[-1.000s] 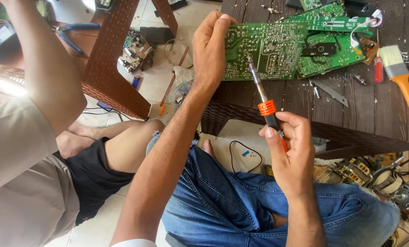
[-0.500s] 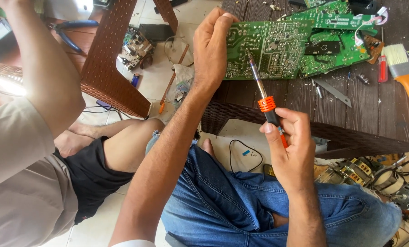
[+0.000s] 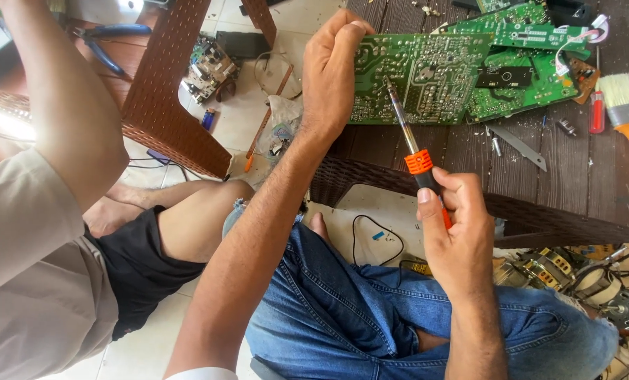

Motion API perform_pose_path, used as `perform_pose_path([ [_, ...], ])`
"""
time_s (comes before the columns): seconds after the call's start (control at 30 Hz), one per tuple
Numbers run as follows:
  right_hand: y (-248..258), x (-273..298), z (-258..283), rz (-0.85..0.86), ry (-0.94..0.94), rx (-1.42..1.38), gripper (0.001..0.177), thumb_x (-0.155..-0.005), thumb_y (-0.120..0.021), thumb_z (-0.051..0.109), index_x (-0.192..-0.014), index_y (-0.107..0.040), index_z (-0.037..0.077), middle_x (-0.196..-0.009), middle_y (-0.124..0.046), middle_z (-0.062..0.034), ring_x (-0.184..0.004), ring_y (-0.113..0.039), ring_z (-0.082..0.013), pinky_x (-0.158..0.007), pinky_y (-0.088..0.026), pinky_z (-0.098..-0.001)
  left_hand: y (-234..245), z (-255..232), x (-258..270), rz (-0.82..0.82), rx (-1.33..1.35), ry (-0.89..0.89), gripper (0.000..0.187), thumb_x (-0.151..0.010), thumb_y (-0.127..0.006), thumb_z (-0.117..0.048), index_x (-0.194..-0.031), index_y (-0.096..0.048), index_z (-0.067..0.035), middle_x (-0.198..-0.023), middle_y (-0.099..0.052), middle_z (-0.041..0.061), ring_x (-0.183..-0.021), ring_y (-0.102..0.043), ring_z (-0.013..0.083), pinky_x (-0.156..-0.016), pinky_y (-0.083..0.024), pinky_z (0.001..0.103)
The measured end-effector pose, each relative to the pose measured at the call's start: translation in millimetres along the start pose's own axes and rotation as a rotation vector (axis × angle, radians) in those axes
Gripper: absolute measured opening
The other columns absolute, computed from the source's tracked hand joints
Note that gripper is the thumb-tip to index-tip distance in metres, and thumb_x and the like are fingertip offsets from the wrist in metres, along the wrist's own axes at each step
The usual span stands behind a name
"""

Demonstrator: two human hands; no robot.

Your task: The person uses a soldering iron to work on a green circuit board held in their left hand. They apply the hot tip to various points on the board's surface and then use a small metal blade to scrape or clean the soldered areas.

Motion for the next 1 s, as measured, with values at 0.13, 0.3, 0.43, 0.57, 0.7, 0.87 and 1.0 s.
perform_pose_path([
  [0.13,3.5,1.0,0.9,0.0,0.008,0.086,0.03,-0.105,-0.059,0.019,-0.129,-0.058,0.001,-0.087,-0.069,-0.0101,-0.072,-0.061,-0.0153,-0.06,-0.049,-0.0296,1.0,-1.5,0.9,-0.019,-0.015,-0.008,0.028,-0.094,-0.044,-0.034,-0.076,-0.057,-0.018,-0.066,-0.041,-0.008,-0.063,-0.035,0.0064,-0.06,-0.031,0.029],
  [0.3,7.2,2.0,3.3,-0.003,0.059,0.145,0.026,-0.107,-0.059,0.017,-0.127,-0.058,0.002,-0.068,-0.05,-0.0026,-0.058,-0.043,-0.0128,-0.056,-0.039,-0.0312,0.2,-2.4,1.6,-0.008,0.022,-0.02,0.028,-0.095,-0.044,-0.033,-0.077,-0.057,-0.017,-0.066,-0.043,-0.007,-0.063,-0.038,0.0063,-0.06,-0.033,0.028],
  [0.43,6.7,1.4,2.3,0.003,0.07,0.154,0.025,-0.107,-0.06,0.016,-0.127,-0.058,0.001,-0.065,-0.043,-0.0015,-0.056,-0.038,-0.0127,-0.053,-0.036,-0.0314,1.1,-1.0,1.6,-0.003,-0.006,-0.008,0.03,-0.096,-0.043,-0.035,-0.079,-0.061,-0.018,-0.068,-0.047,-0.008,-0.064,-0.041,0.0062,-0.061,-0.035,0.029],
  [0.57,7.4,1.3,5.6,-0.01,0.079,0.165,0.023,-0.107,-0.06,0.015,-0.126,-0.058,0.002,-0.065,-0.038,-0.0001,-0.057,-0.035,-0.0127,-0.055,-0.035,-0.0316,-0.4,-2.9,0.3,0.003,0.035,-0.013,0.027,-0.095,-0.045,-0.033,-0.076,-0.057,-0.018,-0.066,-0.044,-0.008,-0.062,-0.039,0.0057,-0.059,-0.034,0.028],
  [0.7,6.9,2.9,5.6,-0.006,0.057,0.183,0.024,-0.106,-0.061,0.016,-0.126,-0.059,0.002,-0.065,-0.042,-0.0011,-0.056,-0.037,-0.0133,-0.054,-0.036,-0.0322,0.8,-1.7,1.6,-0.002,-0.014,-0.021,0.03,-0.096,-0.042,-0.034,-0.079,-0.061,-0.017,-0.069,-0.049,-0.008,-0.065,-0.042,0.0061,-0.061,-0.036,0.029],
  [0.87,5.8,3.1,8.2,-0.019,0.053,0.186,0.022,-0.106,-0.061,0.015,-0.124,-0.059,0.003,-0.063,-0.04,-0.0001,-0.053,-0.034,-0.0117,-0.05,-0.034,-0.0307,-0.1,-1.6,0.0,-0.002,0.002,0.017,0.03,-0.095,-0.043,-0.031,-0.077,-0.062,-0.016,-0.067,-0.052,-0.007,-0.062,-0.045,0.0047,-0.057,-0.037,0.026],
  [1.0,5.4,3.3,8.3,-0.019,0.06,0.191,0.022,-0.106,-0.061,0.014,-0.124,-0.059,0.002,-0.064,-0.043,-0.0012,-0.054,-0.035,-0.013,-0.052,-0.036,-0.0316,-0.3,-2.8,0.0,0.001,0.015,0.016,0.029,-0.095,-0.043,-0.03,-0.078,-0.062,-0.016,-0.067,-0.052,-0.007,-0.062,-0.045,0.005,-0.057,-0.038,0.026],
])
Point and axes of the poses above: each hand's wrist, its own x-axis away from the middle knuckle, its own y-axis out of the back of the hand, z = x × y, the point moved 6 cm from there along -x, towards the middle knuckle
